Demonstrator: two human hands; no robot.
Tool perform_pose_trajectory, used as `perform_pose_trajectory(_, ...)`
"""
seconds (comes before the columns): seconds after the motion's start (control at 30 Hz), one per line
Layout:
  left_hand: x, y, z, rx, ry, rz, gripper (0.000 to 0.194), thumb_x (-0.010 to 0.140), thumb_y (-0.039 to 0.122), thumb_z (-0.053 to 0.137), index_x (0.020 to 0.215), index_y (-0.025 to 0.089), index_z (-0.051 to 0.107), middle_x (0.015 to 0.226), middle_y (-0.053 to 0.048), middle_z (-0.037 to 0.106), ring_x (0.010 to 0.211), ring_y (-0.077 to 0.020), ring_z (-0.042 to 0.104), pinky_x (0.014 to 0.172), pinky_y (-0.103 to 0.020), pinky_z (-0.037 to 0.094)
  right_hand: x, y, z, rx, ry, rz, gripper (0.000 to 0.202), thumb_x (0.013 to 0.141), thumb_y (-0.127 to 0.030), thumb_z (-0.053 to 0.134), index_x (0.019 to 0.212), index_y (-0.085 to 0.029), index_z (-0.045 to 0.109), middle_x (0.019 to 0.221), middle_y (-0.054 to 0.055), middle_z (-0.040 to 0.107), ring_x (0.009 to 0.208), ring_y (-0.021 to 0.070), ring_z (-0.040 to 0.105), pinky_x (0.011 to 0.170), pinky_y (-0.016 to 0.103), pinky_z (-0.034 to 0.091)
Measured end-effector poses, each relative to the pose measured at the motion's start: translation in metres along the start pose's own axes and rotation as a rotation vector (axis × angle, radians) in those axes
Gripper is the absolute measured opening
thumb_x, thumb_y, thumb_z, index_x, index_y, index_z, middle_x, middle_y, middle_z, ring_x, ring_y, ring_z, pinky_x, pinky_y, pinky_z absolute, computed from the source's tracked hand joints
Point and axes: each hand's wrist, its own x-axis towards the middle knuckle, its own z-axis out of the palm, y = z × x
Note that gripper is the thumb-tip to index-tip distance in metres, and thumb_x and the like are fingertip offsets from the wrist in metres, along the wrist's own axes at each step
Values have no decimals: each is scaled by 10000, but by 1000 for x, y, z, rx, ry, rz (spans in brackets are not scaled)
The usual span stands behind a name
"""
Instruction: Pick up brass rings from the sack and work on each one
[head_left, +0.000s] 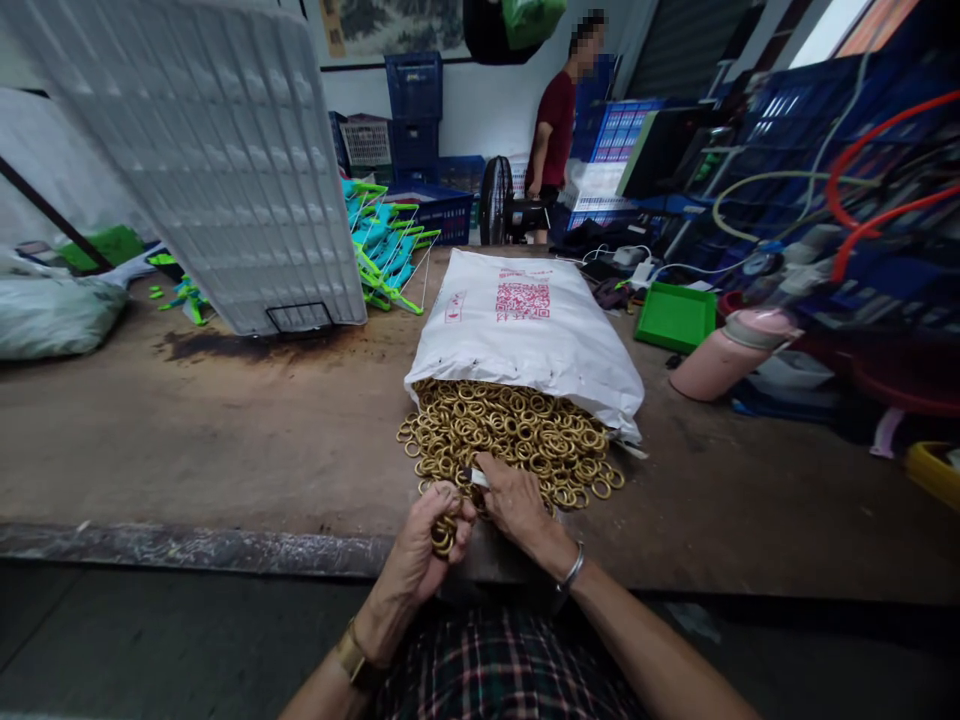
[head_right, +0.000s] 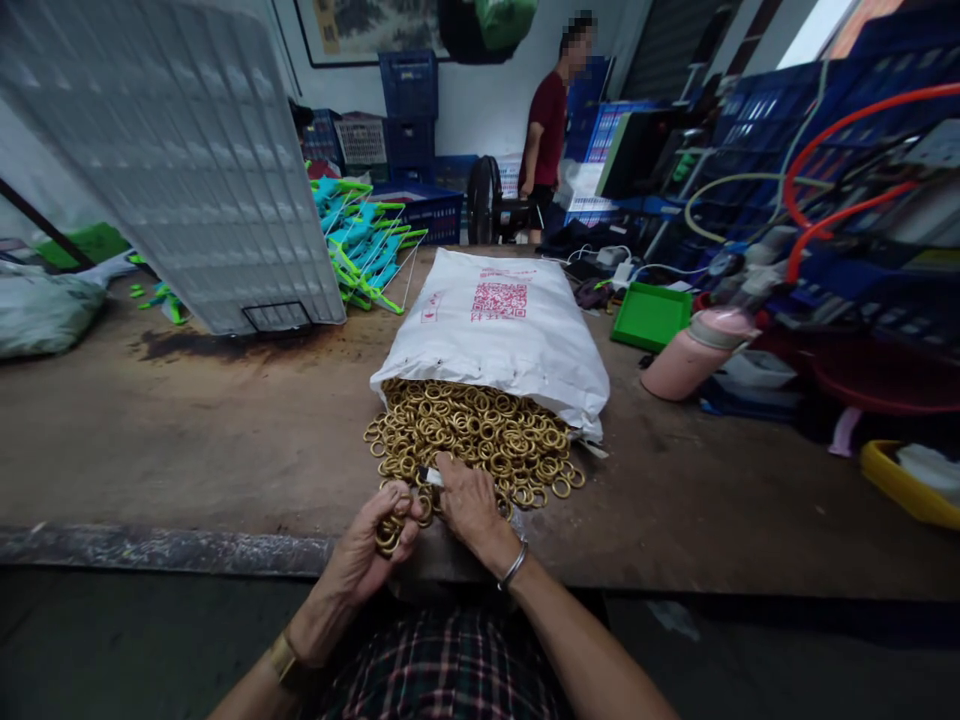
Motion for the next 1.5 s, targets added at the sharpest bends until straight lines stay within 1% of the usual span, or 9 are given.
perform_pose_trajectory(0.13,3,2,-6,-147,15,-107,281,691,312,653,904,150,565,681,0,552,495,-59,476,361,-124,284,3,3,3,0,12,18,290,757,-86,401,985,-197,542,815,53,644,668,154,558,563,258,271)
perform_pose_trajectory(0.27,8,1,-9,-242,42,-157,229,671,316,675,734,123,570,692,-29,564,541,-71,500,367,-116,276,4,12,1,159,109,-30,182,784,-114,396,842,-193,549,763,26,590,669,133,506,612,237,303)
perform_pose_trajectory(0.53,24,0,-2,-137,62,-115,221,621,224,711,716,135,532,694,-19,583,586,-92,556,365,-115,268,11,24,-8,511,195,77,247,830,-294,402,617,-187,467,629,-12,453,601,116,403,577,230,312)
perform_pose_trajectory(0.63,32,-4,1,44,47,-20,227,637,273,695,753,152,541,624,18,559,511,-68,509,367,-127,285,10,25,-8,602,158,150,231,824,-317,400,672,-185,514,559,-43,421,536,101,368,527,218,290)
perform_pose_trajectory(0.77,46,-12,-1,522,182,244,261,669,420,637,758,179,592,473,49,517,367,-79,427,351,-177,322,12,25,-9,745,197,208,150,777,-259,439,769,-183,567,619,-37,505,574,97,422,562,213,330)
perform_pose_trajectory(0.93,59,-17,-6,907,31,639,183,686,340,629,816,235,703,849,-59,698,822,-225,635,754,-310,505,15,23,-6,989,156,330,131,674,-194,475,725,-181,596,593,-41,507,575,102,435,547,212,344)
perform_pose_trajectory(1.07,70,-22,-16,1016,-68,676,174,709,312,613,854,274,701,867,-47,710,826,-230,652,768,-309,518,15,25,2,1127,132,476,131,638,-191,490,692,-164,606,528,-55,450,507,85,391,489,202,305)
perform_pose_trajectory(1.27,90,-28,-26,1059,-91,714,157,707,324,610,831,280,696,855,-33,713,821,-225,656,777,-297,517,16,28,-1,1069,213,424,143,644,-175,474,653,-160,616,546,-40,487,532,91,419,519,211,316)
perform_pose_trajectory(1.5,68,-6,6,994,-8,575,183,734,321,528,736,197,663,701,-38,671,676,-190,608,650,-272,482,16,28,0,1025,173,335,150,685,-268,489,652,-159,588,552,-47,476,544,89,404,530,203,333)
